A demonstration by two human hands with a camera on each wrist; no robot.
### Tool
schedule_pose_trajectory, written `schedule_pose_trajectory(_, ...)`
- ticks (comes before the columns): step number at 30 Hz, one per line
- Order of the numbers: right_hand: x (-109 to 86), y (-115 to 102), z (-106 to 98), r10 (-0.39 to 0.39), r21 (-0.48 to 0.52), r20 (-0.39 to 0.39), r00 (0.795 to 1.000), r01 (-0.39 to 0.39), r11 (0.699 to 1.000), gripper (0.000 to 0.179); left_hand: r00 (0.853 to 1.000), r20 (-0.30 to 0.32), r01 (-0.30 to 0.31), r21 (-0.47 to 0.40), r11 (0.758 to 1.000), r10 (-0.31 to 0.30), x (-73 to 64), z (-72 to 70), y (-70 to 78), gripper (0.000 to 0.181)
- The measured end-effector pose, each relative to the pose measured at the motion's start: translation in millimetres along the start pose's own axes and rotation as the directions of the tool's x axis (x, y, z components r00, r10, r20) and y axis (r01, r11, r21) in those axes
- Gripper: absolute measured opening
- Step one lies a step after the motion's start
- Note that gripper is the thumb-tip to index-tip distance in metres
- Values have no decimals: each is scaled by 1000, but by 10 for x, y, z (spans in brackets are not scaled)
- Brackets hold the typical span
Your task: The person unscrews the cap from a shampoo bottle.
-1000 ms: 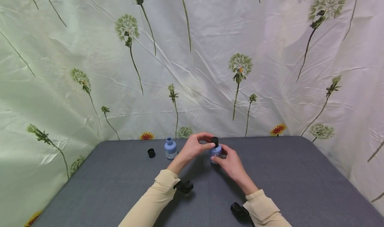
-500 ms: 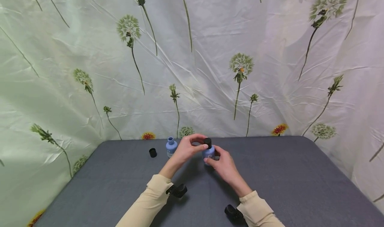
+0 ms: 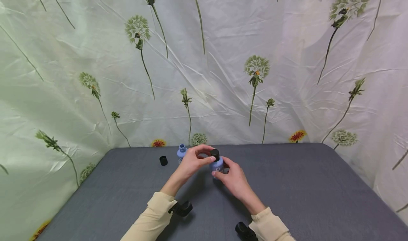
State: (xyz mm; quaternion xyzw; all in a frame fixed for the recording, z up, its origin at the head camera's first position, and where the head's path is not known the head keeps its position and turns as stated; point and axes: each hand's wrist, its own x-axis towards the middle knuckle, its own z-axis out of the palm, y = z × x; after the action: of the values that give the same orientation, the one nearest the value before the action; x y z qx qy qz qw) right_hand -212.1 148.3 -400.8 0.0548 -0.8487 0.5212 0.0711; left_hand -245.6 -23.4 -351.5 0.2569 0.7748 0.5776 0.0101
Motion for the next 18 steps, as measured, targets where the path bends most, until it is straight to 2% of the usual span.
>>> schedule_pose_trajectory(8, -96, -41, 18, 14, -7, 19, 1000, -14, 1000, 55, 1000, -1, 12, 11, 1000, -12, 7, 2, -317, 26)
schedule_pose_trajectory(18, -252, -68, 2, 55, 2, 48, 997, -55, 998, 53, 999, 30, 13, 12, 1000, -13, -155, 7, -326, 23)
